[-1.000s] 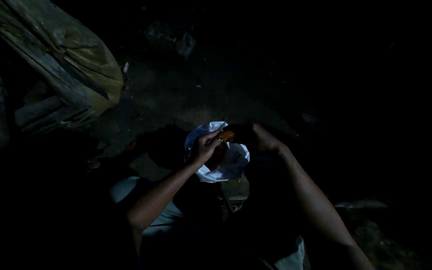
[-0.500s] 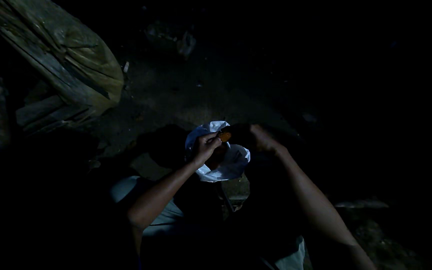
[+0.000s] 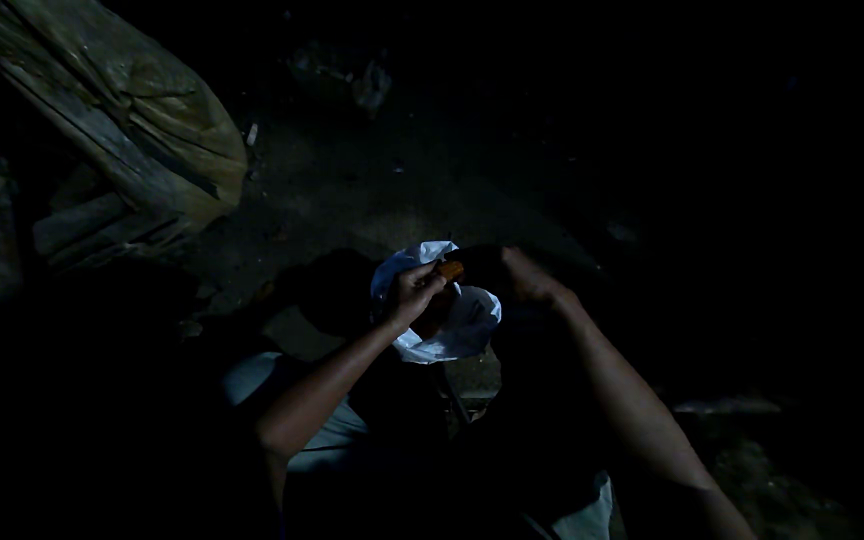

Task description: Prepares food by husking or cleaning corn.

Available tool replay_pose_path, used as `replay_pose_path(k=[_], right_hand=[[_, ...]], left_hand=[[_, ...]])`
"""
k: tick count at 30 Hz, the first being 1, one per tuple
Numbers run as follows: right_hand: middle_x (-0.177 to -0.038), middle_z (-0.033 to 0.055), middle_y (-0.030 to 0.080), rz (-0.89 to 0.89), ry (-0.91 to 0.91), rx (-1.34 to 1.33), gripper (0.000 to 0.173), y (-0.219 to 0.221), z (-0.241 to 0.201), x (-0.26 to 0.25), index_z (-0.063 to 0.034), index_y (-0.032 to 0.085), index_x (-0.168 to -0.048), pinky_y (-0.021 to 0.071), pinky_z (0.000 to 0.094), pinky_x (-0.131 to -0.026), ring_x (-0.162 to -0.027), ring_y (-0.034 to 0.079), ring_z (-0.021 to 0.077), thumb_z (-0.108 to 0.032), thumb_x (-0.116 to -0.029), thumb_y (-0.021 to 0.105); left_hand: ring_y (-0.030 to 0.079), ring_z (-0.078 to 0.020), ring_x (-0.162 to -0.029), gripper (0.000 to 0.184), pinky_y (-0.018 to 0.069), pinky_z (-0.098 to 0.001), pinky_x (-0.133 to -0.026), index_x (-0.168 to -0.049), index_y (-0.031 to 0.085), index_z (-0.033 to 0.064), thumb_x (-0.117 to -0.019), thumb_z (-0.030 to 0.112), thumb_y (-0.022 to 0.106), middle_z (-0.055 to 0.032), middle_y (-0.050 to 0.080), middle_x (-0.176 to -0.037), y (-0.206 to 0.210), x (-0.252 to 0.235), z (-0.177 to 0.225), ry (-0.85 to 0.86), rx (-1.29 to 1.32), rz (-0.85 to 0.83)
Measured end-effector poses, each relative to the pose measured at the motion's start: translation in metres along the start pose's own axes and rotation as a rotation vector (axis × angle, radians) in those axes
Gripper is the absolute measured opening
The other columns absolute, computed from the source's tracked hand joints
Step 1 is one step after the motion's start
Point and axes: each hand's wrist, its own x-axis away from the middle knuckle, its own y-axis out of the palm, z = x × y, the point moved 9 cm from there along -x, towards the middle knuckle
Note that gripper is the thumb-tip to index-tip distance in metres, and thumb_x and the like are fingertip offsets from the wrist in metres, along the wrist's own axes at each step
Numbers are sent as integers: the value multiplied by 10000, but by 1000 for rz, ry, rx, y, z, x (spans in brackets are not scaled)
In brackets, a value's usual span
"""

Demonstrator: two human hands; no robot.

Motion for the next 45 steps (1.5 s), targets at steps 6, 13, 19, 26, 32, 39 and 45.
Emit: replay_pose_path(k=[6, 13, 19, 26, 32, 39, 45], right_hand=[[-1247, 182, 679, -35, 8, -9, 410, 2, -1, 0, -7, 600, -1383, 530, 427, -991, -1097, 680, 271, -43, -980, 661], [-1197, 175, 694, -5, -47, -65, 391, -2, 2, -1, 5, 626, -1339, 536, 422, -966, -1064, 682, 243, -38, -955, 690], [-1219, 175, 691, -23, 30, 6, 394, -1, -10, 5, -1, 629, -1346, 514, 446, -1004, -1101, 674, 275, -44, -959, 691], [-1168, 173, 707, 8, -48, 54, 324, 8, -1, -1, -46, 687, -1286, 518, 487, -996, -1077, 683, 301, -122, -971, 689], [-1153, 172, 699, -4, -60, 76, 294, 18, -9, -3, -64, 703, -1257, 507, 474, -999, -1089, 666, 299, -170, -985, 672], [-1156, 179, 687, 27, -12, -41, 372, 12, -4, -1, -4, 660, -1272, 536, 457, -952, -1026, 676, 275, -155, -942, 740], [-1201, 192, 680, 36, 87, -98, 379, -4, -6, 4, 17, 619, -1321, 536, 462, -954, -1045, 678, 285, -62, -959, 699]], left_hand=[[677, -189, -1074, 353, 543, -359, -973, -1320, 628, -56, -986, 54, 619, -194, 688, -1208, -2, -3, -2, 19, -84, 23], [655, -164, -1058, 410, 540, -337, -942, -1373, 588, -49, -977, 55, 569, -181, 657, -1270, -1, 1, 2, 8, -12, -9], [686, -231, -1071, 397, 580, -397, -938, -1368, 583, -57, -1030, 149, 611, -211, 652, -1268, 0, 4, -2, -79, 7, 1], [691, -214, -1043, 342, 581, -354, -920, -1326, 599, -85, -1020, 65, 566, -228, 649, -1252, 2, 3, 5, -109, -40, 6], [653, -212, -991, 288, 558, -361, -888, -1224, 627, -109, -1018, 59, 516, -221, 648, -1149, -3, 5, 0, -147, -63, 55], [663, -168, -943, 317, 565, -325, -861, -1251, 624, -97, -999, -15, 449, -187, 668, -1113, -1, 3, 1, -130, -32, 22], [680, -171, -981, 309, 564, -346, -920, -1288, 613, -86, -1021, -7, 479, -183, 679, -1160, 9, 4, 11, -57, -39, -98]])
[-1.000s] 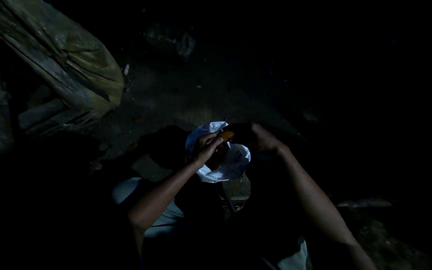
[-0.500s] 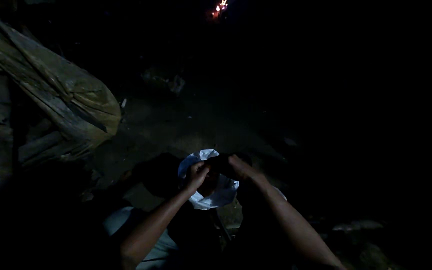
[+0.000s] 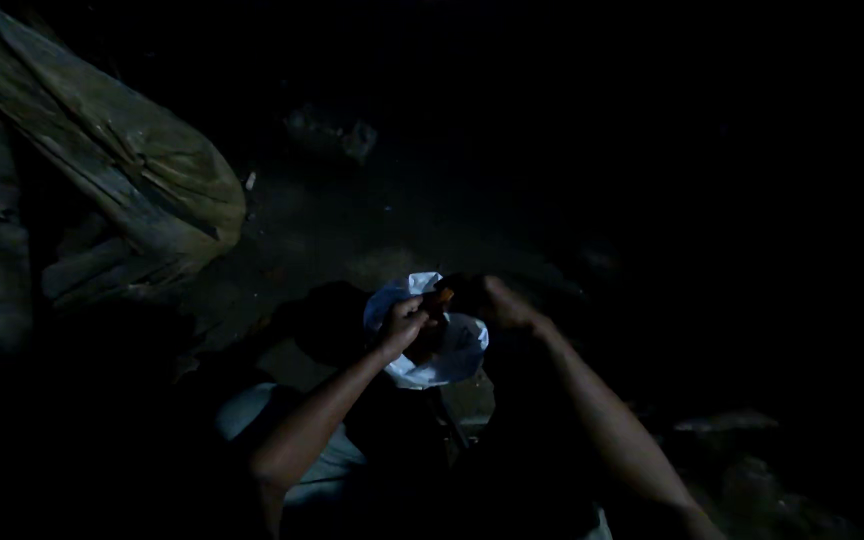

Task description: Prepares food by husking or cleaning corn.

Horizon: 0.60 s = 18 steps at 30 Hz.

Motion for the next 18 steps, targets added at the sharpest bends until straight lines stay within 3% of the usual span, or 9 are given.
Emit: replay_pose_path(k=[4, 7, 12, 16, 18], right_hand=[[-1079, 123, 682, 74, -131, -178, 399, -10, 16, -2, 26, 593, -1286, 567, 319, -836, -904, 664, 135, -47, -918, 731], [-1039, 98, 675, 78, -190, -255, 358, -10, 20, -5, 26, 599, -1250, 574, 286, -793, -850, 658, 100, 1, -911, 712], [-1073, 94, 670, 56, -136, -273, 357, -10, 18, -4, 20, 588, -1266, 569, 252, -803, -874, 659, 82, 38, -923, 685], [-1056, 102, 668, 76, -155, -256, 353, -9, 16, -4, 13, 609, -1248, 570, 280, -795, -872, 654, 107, 19, -908, 706], [-1073, 109, 668, 76, -148, -224, 358, -8, 12, -2, 15, 608, -1249, 570, 292, -792, -863, 656, 116, 14, -907, 715]], left_hand=[[687, -203, -1054, 381, 575, -374, -958, -1323, 583, -96, -984, -17, 428, -204, 643, -1265, 2, -2, -6, 47, 142, -34], [674, -217, -1077, 407, 570, -369, -949, -1368, 547, -99, -994, 3, 424, -222, 593, -1354, -1, -3, -8, 2, 204, 1], [657, -214, -1081, 364, 549, -375, -955, -1347, 580, -74, -1036, 91, 488, -205, 624, -1298, -5, -4, -12, -55, 165, 52], [695, -188, -926, 335, 610, -373, -850, -1310, 566, -95, -1046, 98, 491, -172, 643, -1149, -3, -3, -11, -71, 215, 52], [698, -187, -922, 327, 608, -365, -858, -1297, 568, -108, -1041, 79, 489, -180, 642, -1167, -3, -3, -11, -60, 234, 52]])
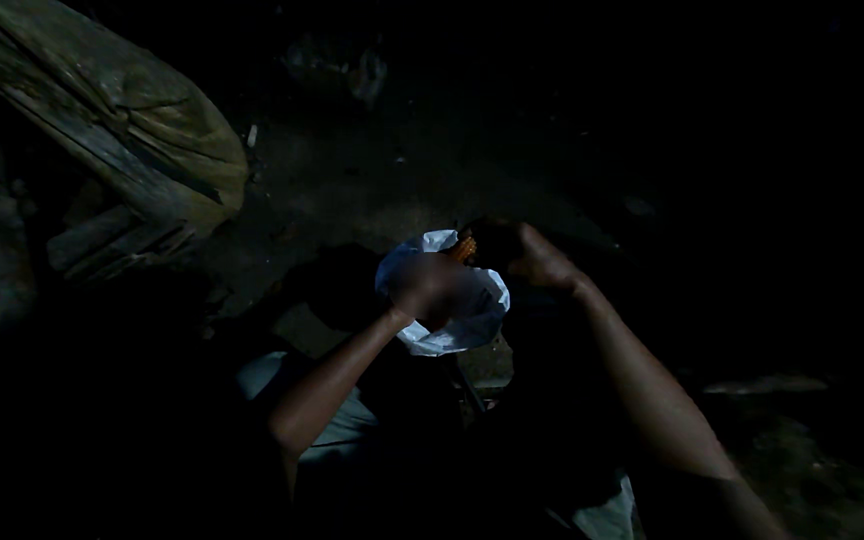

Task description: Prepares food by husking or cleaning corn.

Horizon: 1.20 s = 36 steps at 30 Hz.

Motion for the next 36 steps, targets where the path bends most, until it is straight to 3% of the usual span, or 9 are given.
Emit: replay_pose_path(k=[5, 8, 11, 20, 23, 26, 30, 34, 36], right_hand=[[-1088, 101, 686, -11, -23, 63, 346, 4, -1, 0, -4, 629, -1233, 571, 306, -781, -837, 663, 116, -8, -902, 729], [-1121, 146, 680, -32, -32, 77, 353, 8, -5, 1, 27, 623, -1244, 579, 354, -785, -838, 674, 167, 1, -906, 722], [-1077, 132, 696, -36, -34, 129, 339, 11, -5, -1, 7, 635, -1228, 581, 353, -758, -802, 677, 162, -23, -905, 733], [-1143, 178, 684, -120, 85, 269, 339, 27, -21, -1, 34, 608, -1248, 559, 440, -916, -1006, 690, 264, -21, -933, 720], [-1154, 192, 680, -104, 83, 270, 358, 25, -20, -2, 40, 594, -1277, 563, 459, -905, -996, 694, 284, -17, -942, 705], [-1129, 142, 676, -41, 20, 124, 371, 11, -2, -3, 15, 588, -1299, 581, 356, -784, -861, 679, 181, 6, -939, 677], [-1030, 76, 655, -47, 18, -53, 347, -2, 8, -1, 8, 584, -1279, 568, 250, -732, -796, 642, 74, 48, -938, 627], [-1011, 71, 664, -40, -1, -100, 333, -5, 12, -2, 12, 592, -1263, 573, 239, -722, -777, 646, 68, 41, -935, 637], [-1004, 68, 667, -38, -11, -95, 330, -4, 11, -1, 15, 594, -1258, 571, 231, -718, -771, 645, 61, 40, -933, 644]], left_hand=[[681, -169, -959, 294, 593, -342, -881, -1254, 597, -109, -997, 3, 507, -172, 644, -1184, -3, -1, -1, 29, 6, 30], [666, -177, -969, 288, 586, -351, -886, -1234, 597, -119, -992, -8, 487, -185, 629, -1194, -4, 1, -1, 12, -17, 47], [667, -169, -950, 274, 586, -348, -870, -1203, 622, -113, -990, -21, 476, -181, 646, -1154, -4, 2, 1, -1, -39, 75], [630, -165, -919, 270, 544, -364, -836, -1147, 682, -72, -980, 17, 489, -165, 676, -1060, -15, -2, -5, 29, -235, 152], [647, -164, -918, 292, 549, -355, -841, -1184, 679, -68, -984, -13, 474, -170, 686, -1091, -14, -1, -6, 3, -226, 149], [674, -173, -951, 309, 583, -349, -881, -1220, 612, -127, -981, -67, 426, -204, 636, -1192, -6, -1, -5, 4, -81, 96], [678, -179, -979, 396, 572, -350, -889, -1313, 592, -89, -974, -24, 397, -198, 646, -1246, 0, 0, 0, 32, -36, 23], [655, -177, -1014, 381, 550, -338, -888, -1279, 628, -70, -960, 27, 444, -181, 648, -1257, -1, 0, 1, 23, -53, 28], [657, -216, -1084, 362, 545, -367, -960, -1290, 609, -96, -995, 51, 459, -213, 622, -1306, 0, 1, 2, 26, -55, 19]])
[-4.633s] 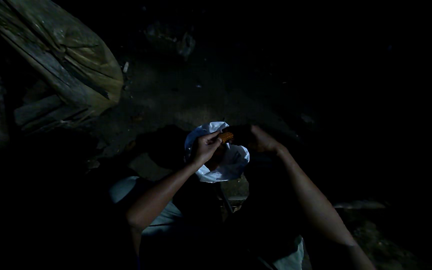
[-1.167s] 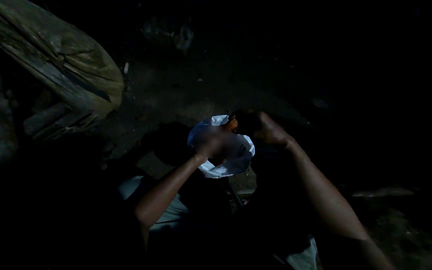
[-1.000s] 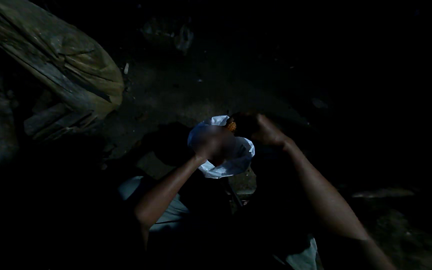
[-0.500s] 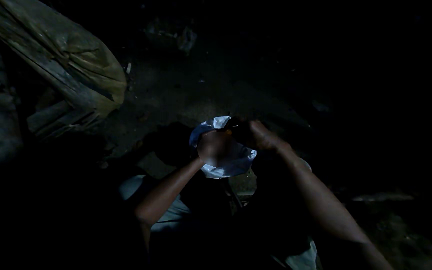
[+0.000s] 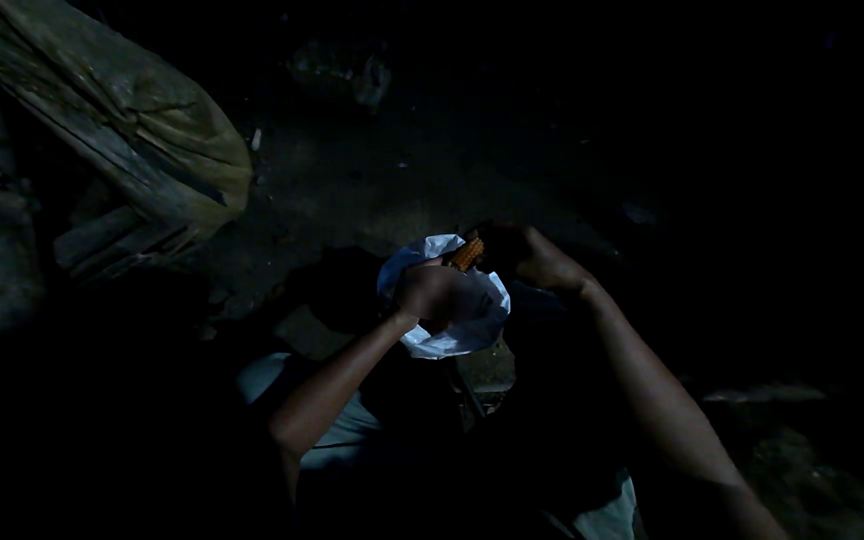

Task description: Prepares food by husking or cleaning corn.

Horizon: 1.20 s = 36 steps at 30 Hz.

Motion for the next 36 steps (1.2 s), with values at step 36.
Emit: replay_pose_path(k=[36], right_hand=[[-1080, 181, 690, -4, -30, 335, 295, 28, -25, -3, 28, 664, -1185, 577, 439, -830, -888, 689, 261, -9, -903, 740]], left_hand=[[625, -159, -941, 265, 517, -362, -838, -1173, 678, -51, -997, 4, 488, -150, 688, -1073, -8, -4, -3, -10, -300, 100]])
